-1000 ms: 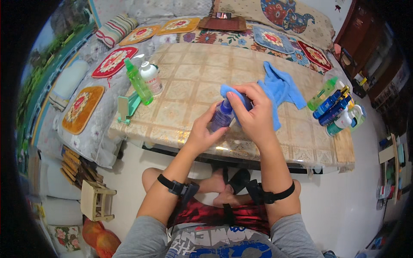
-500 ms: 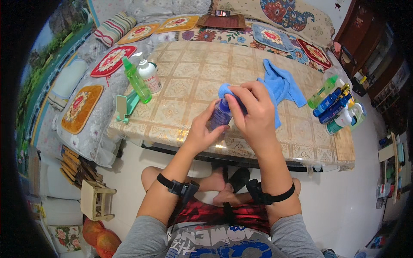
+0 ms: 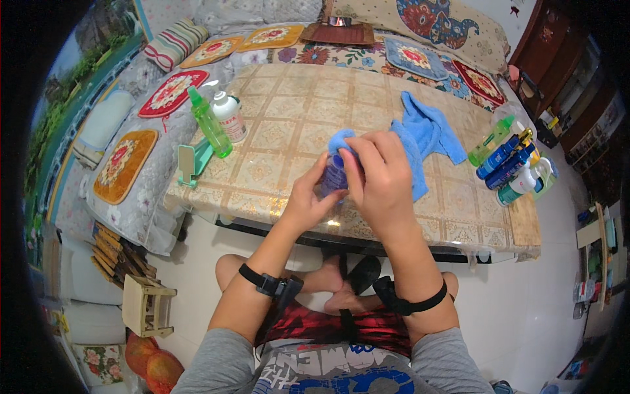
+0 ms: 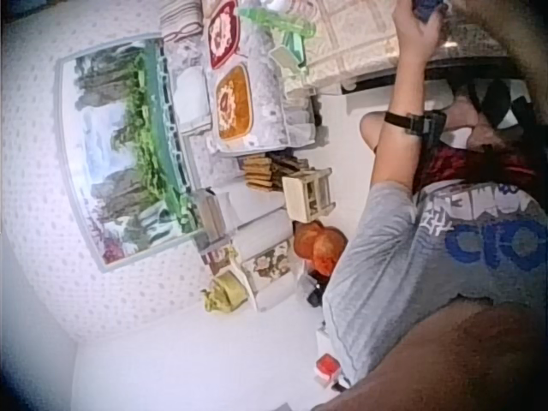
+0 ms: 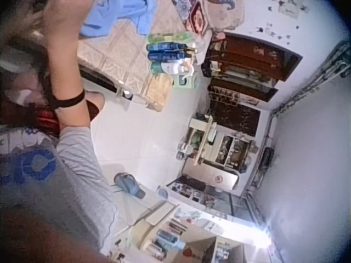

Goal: Cleaning a blue spray bottle with a blue cloth.

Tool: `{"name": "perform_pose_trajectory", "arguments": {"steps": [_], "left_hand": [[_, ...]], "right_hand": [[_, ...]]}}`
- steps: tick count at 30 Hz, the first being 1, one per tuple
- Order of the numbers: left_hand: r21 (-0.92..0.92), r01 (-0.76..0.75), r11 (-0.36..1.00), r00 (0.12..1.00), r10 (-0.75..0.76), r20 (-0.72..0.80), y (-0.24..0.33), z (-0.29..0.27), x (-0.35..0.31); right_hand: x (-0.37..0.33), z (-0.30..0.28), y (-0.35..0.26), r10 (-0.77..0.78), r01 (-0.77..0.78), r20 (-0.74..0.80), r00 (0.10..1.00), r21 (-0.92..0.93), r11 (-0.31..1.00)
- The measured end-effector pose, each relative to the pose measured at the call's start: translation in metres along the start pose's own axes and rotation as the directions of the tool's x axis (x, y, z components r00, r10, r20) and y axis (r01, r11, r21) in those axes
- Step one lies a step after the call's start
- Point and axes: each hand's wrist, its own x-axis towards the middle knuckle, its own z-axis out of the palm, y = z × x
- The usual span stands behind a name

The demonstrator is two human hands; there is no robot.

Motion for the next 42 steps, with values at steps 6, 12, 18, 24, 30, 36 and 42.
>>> {"name": "perform_pose_trajectory", "arguments": {"steps": [6,12,18,24,30,36,42], "left_hand": [[-0.007,0.024,1.000,1.000,-0.024,-0.007,0.001,0.002,0.002],[-0.009,0.066,0.998,0.998,-0.066,-0.011,0.005,0.002,0.003],[-0.030,0.065,0.997,0.998,-0.065,0.011,0.011,0.002,0.006],[-0.035,0.054,0.998,0.999,-0.054,0.009,0.008,0.002,0.005],[-0.060,0.054,0.997,0.998,-0.053,0.014,0.006,0.002,0.004],[-0.048,0.069,0.996,0.997,-0.068,0.022,0.011,0.004,0.006],[-0.018,0.077,0.997,0.997,-0.076,0.030,0.001,0.002,0.004]], "right_hand": [[-0.001,0.003,0.007,0.069,-0.068,-0.018,0.997,0.080,0.995],[-0.002,0.013,0.013,0.078,-0.075,-0.036,0.996,0.093,0.993],[-0.003,0.012,0.011,0.068,-0.065,-0.053,0.996,0.056,0.996],[-0.002,0.008,0.006,0.045,-0.045,-0.026,0.999,0.002,0.999],[-0.002,0.009,0.006,0.065,-0.064,-0.021,0.998,0.030,0.997],[-0.001,0.006,0.012,0.120,-0.120,0.028,0.992,-0.016,0.993],[0.002,0.004,0.009,0.127,-0.125,0.066,0.990,-0.039,0.991]]}}
